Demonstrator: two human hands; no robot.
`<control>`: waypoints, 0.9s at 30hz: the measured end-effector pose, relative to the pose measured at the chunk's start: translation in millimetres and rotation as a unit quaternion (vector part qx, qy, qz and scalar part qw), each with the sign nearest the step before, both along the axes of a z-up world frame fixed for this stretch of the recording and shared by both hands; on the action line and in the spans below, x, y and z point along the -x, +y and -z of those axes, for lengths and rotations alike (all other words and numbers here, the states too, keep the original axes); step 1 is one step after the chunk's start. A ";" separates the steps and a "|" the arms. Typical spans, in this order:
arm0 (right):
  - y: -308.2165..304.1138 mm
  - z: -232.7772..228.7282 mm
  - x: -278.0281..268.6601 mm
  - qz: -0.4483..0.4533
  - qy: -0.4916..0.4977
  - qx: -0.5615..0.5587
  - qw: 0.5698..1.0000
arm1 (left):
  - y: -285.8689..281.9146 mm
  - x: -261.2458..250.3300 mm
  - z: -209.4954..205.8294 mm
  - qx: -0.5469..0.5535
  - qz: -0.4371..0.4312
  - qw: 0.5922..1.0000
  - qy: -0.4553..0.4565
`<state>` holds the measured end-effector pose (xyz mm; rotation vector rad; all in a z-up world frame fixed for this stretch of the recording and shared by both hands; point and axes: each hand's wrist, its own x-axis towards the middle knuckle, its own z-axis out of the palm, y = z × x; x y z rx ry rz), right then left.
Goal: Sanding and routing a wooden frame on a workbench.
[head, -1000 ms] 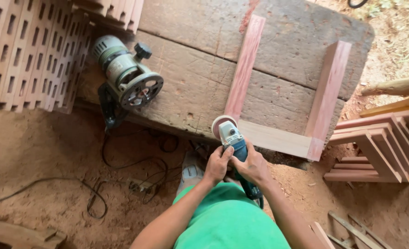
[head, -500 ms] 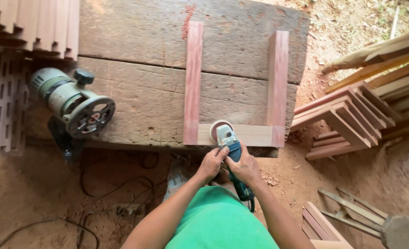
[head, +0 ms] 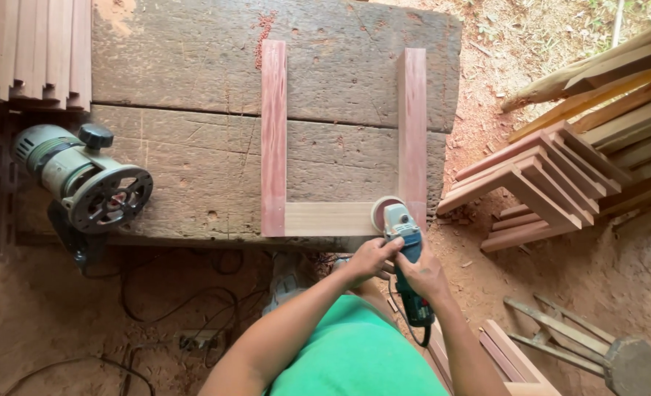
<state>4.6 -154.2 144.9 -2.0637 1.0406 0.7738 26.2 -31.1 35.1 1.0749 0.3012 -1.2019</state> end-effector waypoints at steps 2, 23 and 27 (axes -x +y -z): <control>-20.3 10.8 6.9 -0.002 0.002 0.005 1.000 | -13.3 -1.8 -8.5 0.001 0.010 1.000 -0.004; -101.3 18.1 56.3 0.152 -0.135 0.073 0.977 | -138.8 -7.4 3.5 0.020 0.178 0.975 -0.135; -83.9 8.9 46.8 0.077 -0.159 0.023 0.984 | -89.2 -14.5 -41.3 0.024 0.172 0.971 -0.161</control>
